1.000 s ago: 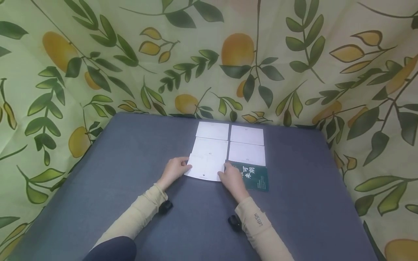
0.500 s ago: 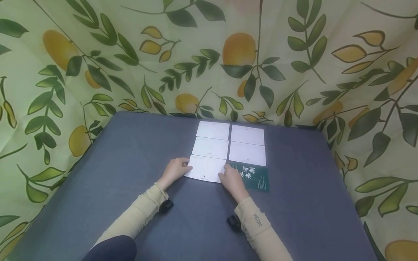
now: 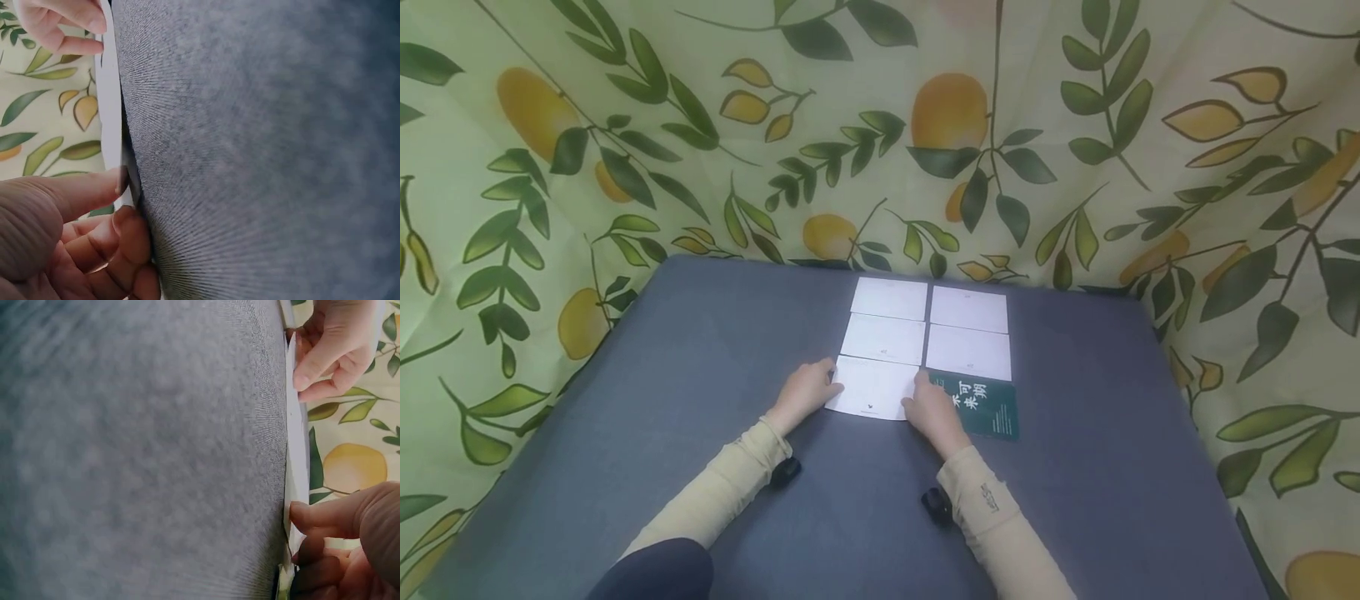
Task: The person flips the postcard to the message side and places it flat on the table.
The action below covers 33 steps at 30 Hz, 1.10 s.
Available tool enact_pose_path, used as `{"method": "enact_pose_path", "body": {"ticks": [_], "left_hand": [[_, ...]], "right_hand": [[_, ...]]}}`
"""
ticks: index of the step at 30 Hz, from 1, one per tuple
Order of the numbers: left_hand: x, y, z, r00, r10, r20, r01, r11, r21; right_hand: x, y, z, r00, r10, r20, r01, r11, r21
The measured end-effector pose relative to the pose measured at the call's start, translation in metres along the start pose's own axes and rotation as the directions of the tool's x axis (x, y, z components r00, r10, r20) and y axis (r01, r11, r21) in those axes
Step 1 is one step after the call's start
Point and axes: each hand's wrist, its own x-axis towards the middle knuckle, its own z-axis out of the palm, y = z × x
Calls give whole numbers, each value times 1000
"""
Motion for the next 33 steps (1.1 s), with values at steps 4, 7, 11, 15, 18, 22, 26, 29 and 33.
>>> {"method": "enact_pose_path", "body": {"ticks": [4,7,11,15,18,22,26,29,33], "left_hand": [[1,1,-1,1000,17,0,-17,1000,10],[3,2,-1,1000,19,1,-19,1000,12],[4,1,-1,1000,20,6,-20,1000,7],[2,2,-2,999,19,-25,-19,999,26],[2,5,-5,998,22,-56,-19,998,57],[0,17,-10,999,43,-34,-42,999,35],[-2,33,-12,995,94,43,-88,990,-112],[-5,45,-8,982,147,122,-109,957,-269],[-11,64,3,958,193,214,-85,898,-433]], "right_hand": [[0,-1,-3,1000,7,16,-8,1000,6],[0,0,-5,1000,-4,10,4,1000,8],[-1,4,-7,1000,-25,-1,25,999,36],[-4,8,-11,999,-34,-28,36,996,83],[-5,12,-18,997,-37,-66,43,994,105],[-8,21,-30,992,-53,-116,66,992,112],[-12,33,-42,986,-64,-152,80,992,100],[-15,43,-48,982,-56,-179,73,993,91],[-20,55,-56,978,-27,-207,40,997,60]]}}
